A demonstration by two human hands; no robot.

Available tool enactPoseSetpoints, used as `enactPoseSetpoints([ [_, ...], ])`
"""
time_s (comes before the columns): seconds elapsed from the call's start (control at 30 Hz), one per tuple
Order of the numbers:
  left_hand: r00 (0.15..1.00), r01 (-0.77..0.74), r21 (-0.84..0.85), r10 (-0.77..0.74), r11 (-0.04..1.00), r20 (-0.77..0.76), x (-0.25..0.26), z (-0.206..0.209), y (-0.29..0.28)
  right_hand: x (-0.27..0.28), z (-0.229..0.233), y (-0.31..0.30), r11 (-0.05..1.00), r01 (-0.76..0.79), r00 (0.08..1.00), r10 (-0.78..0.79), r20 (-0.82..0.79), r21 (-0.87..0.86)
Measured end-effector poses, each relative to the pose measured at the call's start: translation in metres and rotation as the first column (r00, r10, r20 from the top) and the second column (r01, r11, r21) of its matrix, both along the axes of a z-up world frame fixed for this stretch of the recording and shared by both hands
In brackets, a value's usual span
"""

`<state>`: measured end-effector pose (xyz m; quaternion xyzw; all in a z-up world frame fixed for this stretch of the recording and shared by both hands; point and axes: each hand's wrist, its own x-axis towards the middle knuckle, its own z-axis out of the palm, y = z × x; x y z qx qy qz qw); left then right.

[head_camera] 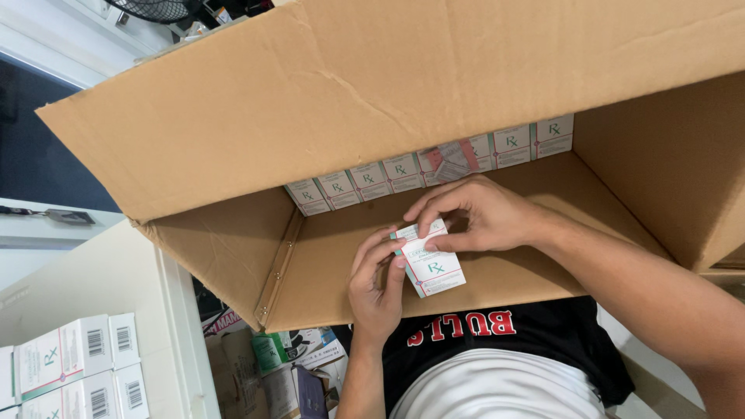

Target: The person opens small white boxes with green and red markings, removes a folded paper insert, and places the boxes on a nearby table. The person repeats this process for multiple boxes taken from a large cardboard carton.

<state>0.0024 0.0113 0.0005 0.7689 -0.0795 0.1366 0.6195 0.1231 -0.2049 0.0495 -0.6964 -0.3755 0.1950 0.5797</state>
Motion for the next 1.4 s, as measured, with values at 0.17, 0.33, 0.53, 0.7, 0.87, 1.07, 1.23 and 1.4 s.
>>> enactPoseSetpoints([
  [0.17, 0.998, 0.047, -0.037, -0.049, 0.998, -0.04, 0.002, 0.002, -0.002, -0.001, 0.002, 0.0, 0.998, 0.0, 0.996, -0.006, -0.092, -0.064],
  [0.33, 0.951, 0.034, -0.042, -0.045, 0.999, -0.307, 0.006, 0.005, -0.006, -0.003, 0.002, 0.006, 0.995, -0.072, 0.995, 0.068, -0.075, -0.061],
  [0.53, 0.898, -0.345, -0.335, 0.205, 0.877, -0.389, 0.015, 0.001, 0.001, -0.016, -0.014, 0.022, 0.993, -0.017, 0.916, 0.061, 0.397, -0.113],
  [0.7, 0.982, -0.182, -0.055, 0.184, 0.982, 0.042, 0.01, -0.003, 0.007, -0.02, -0.028, 0.026, 0.979, 0.067, 0.925, 0.011, 0.379, -0.194],
  [0.87, 0.963, -0.268, 0.003, 0.268, 0.963, 0.02, 0.005, 0.002, 0.006, -0.028, -0.036, 0.024, 0.96, 0.197, 0.922, -0.113, 0.37, -0.198],
  [1.07, 0.776, -0.615, 0.207, 0.536, 0.761, 0.334, -0.041, 0.065, 0.036, -0.039, -0.03, 0.046, 0.88, 0.042, 0.95, 0.111, 0.291, -0.473],
  [1.23, 0.346, -0.938, 0.224, 0.745, 0.264, 0.57, -0.089, 0.14, 0.116, -0.047, -0.032, 0.055, 0.888, -0.226, 0.78, 0.412, 0.472, -0.401],
  [1.4, 0.196, -0.959, 0.27, 0.88, 0.081, 0.433, -0.083, 0.18, 0.189, -0.043, -0.04, 0.053, 0.849, -0.228, 0.81, 0.437, 0.391, -0.477],
])
